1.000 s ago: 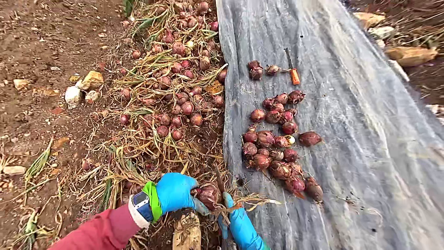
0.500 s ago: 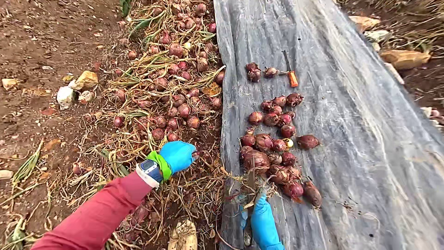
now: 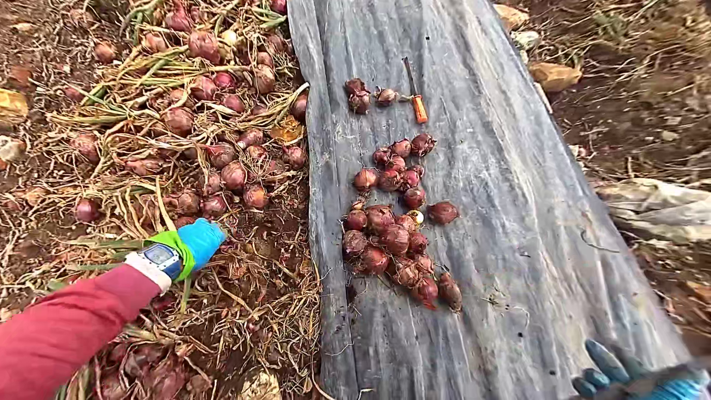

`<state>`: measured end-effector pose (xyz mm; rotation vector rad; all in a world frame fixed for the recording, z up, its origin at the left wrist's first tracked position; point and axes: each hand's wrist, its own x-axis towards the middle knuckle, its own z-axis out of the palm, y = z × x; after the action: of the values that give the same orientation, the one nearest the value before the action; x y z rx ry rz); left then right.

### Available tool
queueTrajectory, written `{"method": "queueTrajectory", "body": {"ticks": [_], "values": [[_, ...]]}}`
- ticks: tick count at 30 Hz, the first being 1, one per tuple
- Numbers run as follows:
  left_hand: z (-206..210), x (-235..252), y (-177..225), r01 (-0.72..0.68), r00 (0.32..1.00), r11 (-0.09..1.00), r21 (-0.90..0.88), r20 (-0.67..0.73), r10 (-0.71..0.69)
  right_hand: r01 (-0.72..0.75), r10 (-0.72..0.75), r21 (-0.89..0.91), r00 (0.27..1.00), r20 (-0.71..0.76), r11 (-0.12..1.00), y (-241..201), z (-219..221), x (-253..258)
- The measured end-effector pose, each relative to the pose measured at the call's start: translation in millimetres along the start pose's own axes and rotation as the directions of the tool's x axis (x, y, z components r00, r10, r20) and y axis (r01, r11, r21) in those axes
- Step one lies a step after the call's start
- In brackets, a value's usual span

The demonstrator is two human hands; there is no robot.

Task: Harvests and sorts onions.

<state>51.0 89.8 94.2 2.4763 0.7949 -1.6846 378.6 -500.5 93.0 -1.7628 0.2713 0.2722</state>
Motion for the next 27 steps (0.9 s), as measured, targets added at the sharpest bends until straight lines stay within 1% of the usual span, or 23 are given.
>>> {"method": "queueTrajectory", "body": {"ticks": [1, 2, 3, 5, 7, 9, 11, 12, 13, 14, 15, 16, 17, 18, 19, 20, 21, 22, 23, 24, 25, 26, 27], "values": [[38, 27, -20, 0.013, 0.995, 0.998, -0.065, -0.093, -0.019, -0.093, 0.094, -0.046, 0.995, 0.032, 0.995, 16, 16, -24], [69, 55, -39, 0.019, 0.973, 0.994, -0.105, -0.226, -0.042, -0.169, 0.173, -0.062, 0.983, 0.061, 0.984, 34, 37, -49], [82, 72, -52, 0.035, 0.953, 0.99, -0.134, -0.294, -0.073, -0.227, 0.231, -0.051, 0.968, 0.101, 0.973, 52, 59, -73], [75, 79, -60, 0.087, 0.951, 0.983, -0.161, -0.279, -0.13, -0.309, 0.299, 0.026, 0.937, 0.182, 0.951, 85, 103, -115], [62, 59, -53, 0.128, 0.954, 0.975, -0.184, -0.245, -0.171, -0.379, 0.338, 0.067, 0.882, 0.328, 0.923, 109, 136, -155], [57, 21, -46, 0.117, 0.945, 0.968, -0.223, -0.273, -0.178, -0.424, 0.372, -0.013, 0.778, 0.507, 0.905, 126, 163, -197], [52, -31, -29, 0.026, 0.924, 0.949, -0.315, -0.354, -0.143, -0.408, 0.388, -0.145, 0.612, 0.689, 0.902, 137, 187, -229], [52, -56, -15, -0.058, 0.906, 0.925, -0.376, -0.409, -0.109, -0.383, 0.374, -0.179, 0.528, 0.762, 0.906, 141, 198, -242], [57, -77, 0, -0.176, 0.877, 0.876, -0.45, -0.476, -0.069, -0.345, 0.322, -0.169, 0.457, 0.829, 0.923, 143, 208, -253], [66, -92, 16, -0.317, 0.838, 0.798, -0.512, -0.545, -0.016, -0.305, 0.241, -0.118, 0.407, 0.881, 0.945, 141, 218, -261], [79, -98, 34, -0.438, 0.803, 0.719, -0.54, -0.595, 0.043, -0.282, 0.158, -0.049, 0.377, 0.913, 0.958, 135, 229, -267], [89, -103, 52, -0.516, 0.797, 0.655, -0.552, -0.59, 0.13, -0.238, 0.078, 0.015, 0.376, 0.923, 0.971, 125, 238, -272], [97, -109, 69, -0.556, 0.805, 0.617, -0.557, -0.545, 0.233, -0.165, 0.017, 0.053, 0.398, 0.917, 0.985, 115, 244, -276], [101, -115, 81, -0.569, 0.816, 0.602, -0.561, -0.477, 0.326, -0.079, -0.011, 0.049, 0.425, 0.905, 0.996, 105, 248, -276], [102, -119, 85, -0.552, 0.83, 0.63, -0.546, -0.428, 0.357, 0.002, 0.002, -0.003, 0.441, 0.898, 1.0, 98, 252, -272], [99, -122, 83, -0.507, 0.854, 0.697, -0.506, -0.405, 0.327, 0.038, 0.054, -0.079, 0.443, 0.895, 0.996, 93, 256, -268], [95, -122, 75, -0.435, 0.879, 0.768, -0.47, -0.405, 0.251, 0.024, 0.102, -0.125, 0.432, 0.896, 0.992, 91, 259, -264], [91, -117, 67, -0.356, 0.891, 0.812, -0.463, -0.429, 0.146, -0.007, 0.108, -0.115, 0.412, 0.905, 0.993, 93, 259, -261], [88, -109, 61, -0.301, 0.882, 0.816, -0.494, -0.469, 0.042, -0.03, 0.108, -0.105, 0.411, 0.905, 0.994, 97, 259, -258], [86, -101, 59, -0.286, 0.864, 0.799, -0.529, -0.503, -0.024, -0.038, 0.126, -0.121, 0.419, 0.899, 0.992, 102, 260, -256], [81, -99, 64, -0.297, 0.863, 0.8, -0.522, -0.505, -0.009, -0.014, 0.174, -0.184, 0.413, 0.894, 0.983, 109, 261, -253], [74, -101, 76, -0.342, 0.873, 0.818, -0.463, -0.478, 0.094, 0.048, 0.224, -0.26, 0.375, 0.9, 0.964, 115, 261, -248], [66, -104, 91, -0.421, 0.873, 0.825, -0.377, -0.416, 0.255, 0.116, 0.244, -0.297, 0.336, 0.91, 0.948, 117, 261, -243]]}}
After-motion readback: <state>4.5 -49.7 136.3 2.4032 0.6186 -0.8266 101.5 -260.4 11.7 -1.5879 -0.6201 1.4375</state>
